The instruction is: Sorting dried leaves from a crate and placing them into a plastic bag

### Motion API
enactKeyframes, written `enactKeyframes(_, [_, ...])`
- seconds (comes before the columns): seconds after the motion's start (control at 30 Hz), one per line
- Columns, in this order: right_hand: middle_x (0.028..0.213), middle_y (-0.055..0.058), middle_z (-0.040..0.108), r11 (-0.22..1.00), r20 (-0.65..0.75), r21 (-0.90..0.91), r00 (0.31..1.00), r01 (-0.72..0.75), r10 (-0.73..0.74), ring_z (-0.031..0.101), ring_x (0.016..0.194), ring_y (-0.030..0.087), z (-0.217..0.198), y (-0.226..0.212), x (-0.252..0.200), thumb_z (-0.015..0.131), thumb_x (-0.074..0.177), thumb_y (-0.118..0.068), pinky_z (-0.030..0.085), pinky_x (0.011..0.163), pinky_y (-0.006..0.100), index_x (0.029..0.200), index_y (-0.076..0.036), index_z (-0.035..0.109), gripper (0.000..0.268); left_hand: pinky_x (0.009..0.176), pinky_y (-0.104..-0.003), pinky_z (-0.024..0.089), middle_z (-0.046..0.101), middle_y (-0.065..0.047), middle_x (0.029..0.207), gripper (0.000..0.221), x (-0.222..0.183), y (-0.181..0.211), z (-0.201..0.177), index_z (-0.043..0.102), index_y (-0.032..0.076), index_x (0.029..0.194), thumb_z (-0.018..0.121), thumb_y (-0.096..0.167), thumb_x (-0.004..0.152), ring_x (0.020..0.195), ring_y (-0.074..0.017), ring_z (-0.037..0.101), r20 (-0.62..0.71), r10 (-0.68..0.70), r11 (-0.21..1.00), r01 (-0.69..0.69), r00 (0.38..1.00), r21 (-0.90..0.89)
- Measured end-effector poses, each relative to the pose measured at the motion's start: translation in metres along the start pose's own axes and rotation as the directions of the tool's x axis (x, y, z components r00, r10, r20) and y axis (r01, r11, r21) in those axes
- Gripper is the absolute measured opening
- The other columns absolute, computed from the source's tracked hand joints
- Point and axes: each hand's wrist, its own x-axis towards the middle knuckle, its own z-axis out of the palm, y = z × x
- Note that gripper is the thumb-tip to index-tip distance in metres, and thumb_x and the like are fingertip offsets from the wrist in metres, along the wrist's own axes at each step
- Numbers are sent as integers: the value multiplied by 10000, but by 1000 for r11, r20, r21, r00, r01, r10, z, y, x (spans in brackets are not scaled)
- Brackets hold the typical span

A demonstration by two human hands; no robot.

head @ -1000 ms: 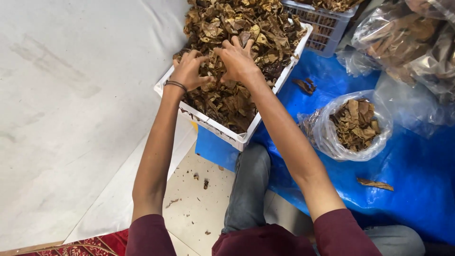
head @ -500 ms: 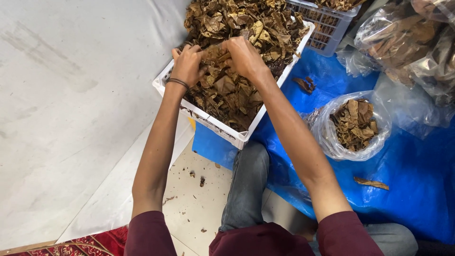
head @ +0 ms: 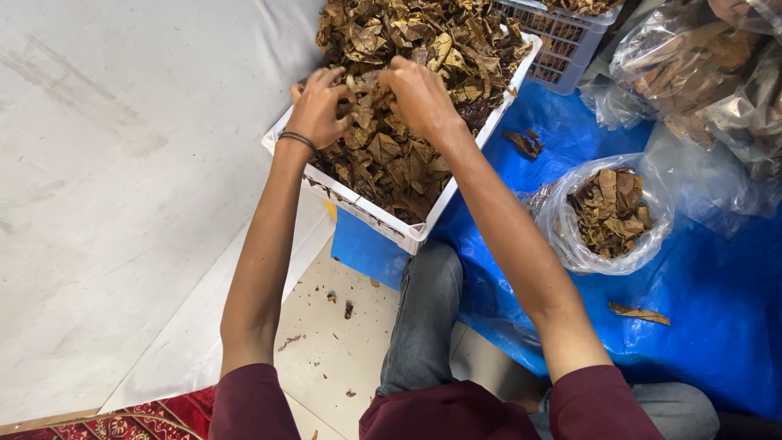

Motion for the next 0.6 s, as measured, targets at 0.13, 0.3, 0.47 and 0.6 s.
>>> enactKeyframes(0.13, [1068, 70, 686, 997, 213, -61, 977, 38, -25, 677, 924, 254, -14, -13, -16, 831, 773, 58, 658, 919, 389, 999, -73, 776, 267, 1014, -661, 331, 677, -83, 1362, 341, -9, -3, 1, 709, 117, 1058, 865, 180, 761, 1278, -287, 570, 16, 52, 999, -52, 999, -12])
enactKeyframes(0.3, [1038, 64, 690, 994, 350, -25, 932, 104, -88, 621, 1027, 236, -27, -15, -29, 946, 709, -385, 538, 917, 467, 1086, -121, 763, 495, 1005, -611, 339, 736, -22, 1111, 509, -9, 1, -5, 780, 149, 1091, 907, 77, 603, 1082, -274, 612, 12, 51, 998, -51, 999, 38])
enactKeyframes(0.47, [1058, 46, 623, 997, 396, -36, 917, 63, -44, 552, 1088, 250, -26, -21, -36, 970, 613, -530, 439, 955, 506, 1194, -173, 716, 728, 983, -542, 319, 719, -39, 1054, 427, -6, 0, -3, 771, 165, 1041, 884, 83, 637, 1005, -278, 630, 4, 61, 998, -61, 998, 5])
enactKeyframes(0.6, [1090, 88, 626, 1000, 393, 1, 919, 23, -21, 564, 1155, 303, -29, -28, -39, 852, 646, -773, 433, 1023, 621, 1262, -108, 701, 919, 970, -496, 306, 751, -21, 1001, 258, -10, 0, -6, 747, 158, 993, 879, 177, 773, 869, -250, 663, -44, 78, 996, -80, 996, -44])
